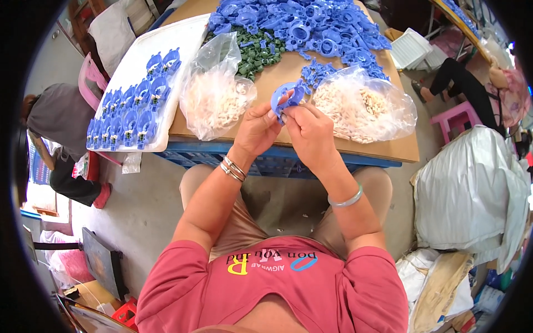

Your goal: Assembling small white decorations onto blue circular plastic frames in a workshop setting.

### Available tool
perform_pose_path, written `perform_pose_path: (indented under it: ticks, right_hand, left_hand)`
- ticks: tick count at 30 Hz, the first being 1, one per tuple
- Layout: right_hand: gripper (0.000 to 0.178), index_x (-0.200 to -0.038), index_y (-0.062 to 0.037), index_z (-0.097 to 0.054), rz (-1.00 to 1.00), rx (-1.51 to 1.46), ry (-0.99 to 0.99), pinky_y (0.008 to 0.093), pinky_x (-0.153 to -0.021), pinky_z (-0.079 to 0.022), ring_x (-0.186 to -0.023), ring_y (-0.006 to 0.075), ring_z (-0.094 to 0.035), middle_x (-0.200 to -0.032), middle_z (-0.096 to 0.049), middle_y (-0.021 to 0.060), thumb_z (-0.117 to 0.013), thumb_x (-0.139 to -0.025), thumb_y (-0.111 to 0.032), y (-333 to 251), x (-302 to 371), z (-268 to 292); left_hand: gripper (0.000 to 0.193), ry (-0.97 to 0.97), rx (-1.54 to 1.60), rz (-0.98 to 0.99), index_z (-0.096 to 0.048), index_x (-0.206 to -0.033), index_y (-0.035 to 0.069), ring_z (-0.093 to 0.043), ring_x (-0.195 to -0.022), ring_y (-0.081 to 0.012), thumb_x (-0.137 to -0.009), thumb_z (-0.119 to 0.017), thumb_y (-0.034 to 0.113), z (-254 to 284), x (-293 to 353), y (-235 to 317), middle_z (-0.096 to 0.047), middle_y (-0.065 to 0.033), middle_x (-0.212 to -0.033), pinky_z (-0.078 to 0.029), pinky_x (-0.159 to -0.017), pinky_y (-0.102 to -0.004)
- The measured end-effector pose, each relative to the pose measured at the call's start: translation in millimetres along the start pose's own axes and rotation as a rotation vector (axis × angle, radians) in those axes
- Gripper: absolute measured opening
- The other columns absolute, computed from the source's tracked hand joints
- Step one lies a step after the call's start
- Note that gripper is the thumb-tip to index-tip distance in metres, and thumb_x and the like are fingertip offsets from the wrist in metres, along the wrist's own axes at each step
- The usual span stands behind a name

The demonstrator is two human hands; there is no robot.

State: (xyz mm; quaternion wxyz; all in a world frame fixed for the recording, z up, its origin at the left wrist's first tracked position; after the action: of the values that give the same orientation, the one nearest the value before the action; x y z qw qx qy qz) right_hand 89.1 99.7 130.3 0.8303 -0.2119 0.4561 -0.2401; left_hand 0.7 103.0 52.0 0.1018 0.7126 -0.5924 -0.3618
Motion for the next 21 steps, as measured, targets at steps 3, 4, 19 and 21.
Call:
perform_pose_path:
  ticks: [3,4,19,21]
  right_hand:
    - [0.009,-0.078,0.0001,-0.057,0.106,0.032,0.081,0.0325,-0.054,-0.044,-0.063,0.0276,-0.055,-0.071,-0.056,0.0124,-0.057,-0.070,0.003,-7,2,3]
    - [0.009,-0.079,0.0002,-0.057,0.201,0.087,0.115,0.0326,-0.054,-0.044,-0.063,0.0274,-0.054,-0.071,-0.056,0.0119,-0.057,-0.070,0.002,-14,3,4]
    - [0.006,-0.079,0.0026,-0.058,0.045,-0.108,0.077,0.0215,-0.047,-0.047,-0.054,0.0117,-0.056,-0.072,-0.055,0.0073,-0.059,-0.073,0.005,2,-9,15]
    - [0.003,-0.077,0.0027,-0.058,-0.024,-0.225,0.032,0.0221,-0.046,-0.046,-0.053,0.0118,-0.055,-0.072,-0.056,0.0077,-0.059,-0.074,0.003,11,-7,3]
  left_hand:
    - [0.030,0.022,-0.016,0.030,-0.049,-0.115,-0.001,-0.050,-0.100,-0.0131,-0.086,-0.046,0.005,3,-1,-4,-0.053,-0.0066,-0.112,-0.040,-0.085,-0.0272]
    - [0.030,0.023,-0.014,0.029,-0.049,-0.115,-0.001,-0.050,-0.100,-0.0131,-0.086,-0.046,0.005,0,-1,-4,-0.053,-0.0066,-0.112,-0.040,-0.085,-0.0272]
    - [0.026,0.175,0.109,0.153,-0.052,-0.106,0.001,-0.056,-0.072,-0.0177,-0.089,-0.043,0.018,10,-1,-12,-0.059,-0.0078,-0.089,-0.046,-0.059,-0.0283]
    - [0.025,0.210,0.073,0.160,-0.052,-0.105,0.001,-0.055,-0.069,-0.0172,-0.089,-0.043,0.018,14,0,-16,-0.059,-0.0078,-0.088,-0.046,-0.058,-0.0278]
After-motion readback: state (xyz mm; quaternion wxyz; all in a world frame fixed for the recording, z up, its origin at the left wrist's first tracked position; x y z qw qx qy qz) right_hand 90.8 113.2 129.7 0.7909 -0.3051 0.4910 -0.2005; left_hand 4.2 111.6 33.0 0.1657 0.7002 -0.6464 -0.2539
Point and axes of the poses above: each hand's wrist, its own x-axis away from the middle knuckle, its own z-axis out of the back of the hand, y = z × x, the point moved 10 cm from there along -x, towards the middle knuckle
